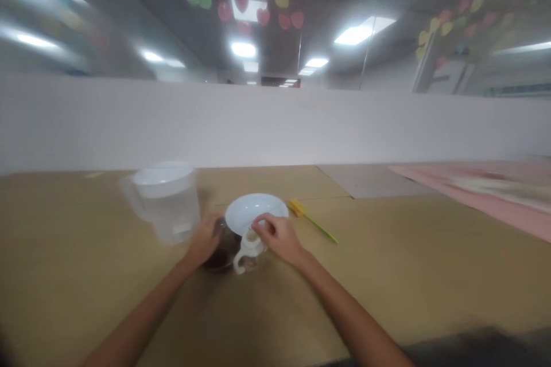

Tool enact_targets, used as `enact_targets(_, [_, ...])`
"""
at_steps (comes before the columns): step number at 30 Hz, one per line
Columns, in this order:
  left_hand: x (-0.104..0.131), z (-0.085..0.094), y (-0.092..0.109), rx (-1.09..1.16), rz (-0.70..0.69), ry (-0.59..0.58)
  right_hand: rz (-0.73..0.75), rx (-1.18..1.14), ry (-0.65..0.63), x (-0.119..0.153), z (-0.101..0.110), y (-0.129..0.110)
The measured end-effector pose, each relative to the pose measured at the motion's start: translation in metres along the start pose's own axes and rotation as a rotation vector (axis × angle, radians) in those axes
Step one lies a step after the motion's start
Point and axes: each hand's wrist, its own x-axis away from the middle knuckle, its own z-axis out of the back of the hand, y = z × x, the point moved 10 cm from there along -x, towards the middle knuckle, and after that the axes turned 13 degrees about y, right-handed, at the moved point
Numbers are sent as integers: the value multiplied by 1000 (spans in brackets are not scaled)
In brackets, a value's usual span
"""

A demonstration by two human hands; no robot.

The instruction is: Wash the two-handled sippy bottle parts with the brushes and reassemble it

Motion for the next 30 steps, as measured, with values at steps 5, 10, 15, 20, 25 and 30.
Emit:
enact_targets(5, [6, -9, -2, -155, 5, -117, 283, 41, 243, 14, 11, -16])
enact_targets(10, [-8, 35, 29, -159, -50, 184, 382, 90, 384, 21, 19, -13])
enact_targets(15, [7, 74, 92, 153, -311, 449, 308, 69, 305, 23, 4, 12])
enact_targets(20, [30, 49, 127, 291, -478, 254, 255, 86, 276, 28, -5, 25])
enact_targets(25, [30, 33, 122, 364, -347, 105, 229, 113, 236, 31, -8, 32])
enact_targets(30, [33, 29, 128, 415, -319, 0, 356, 116, 246, 38, -8, 12])
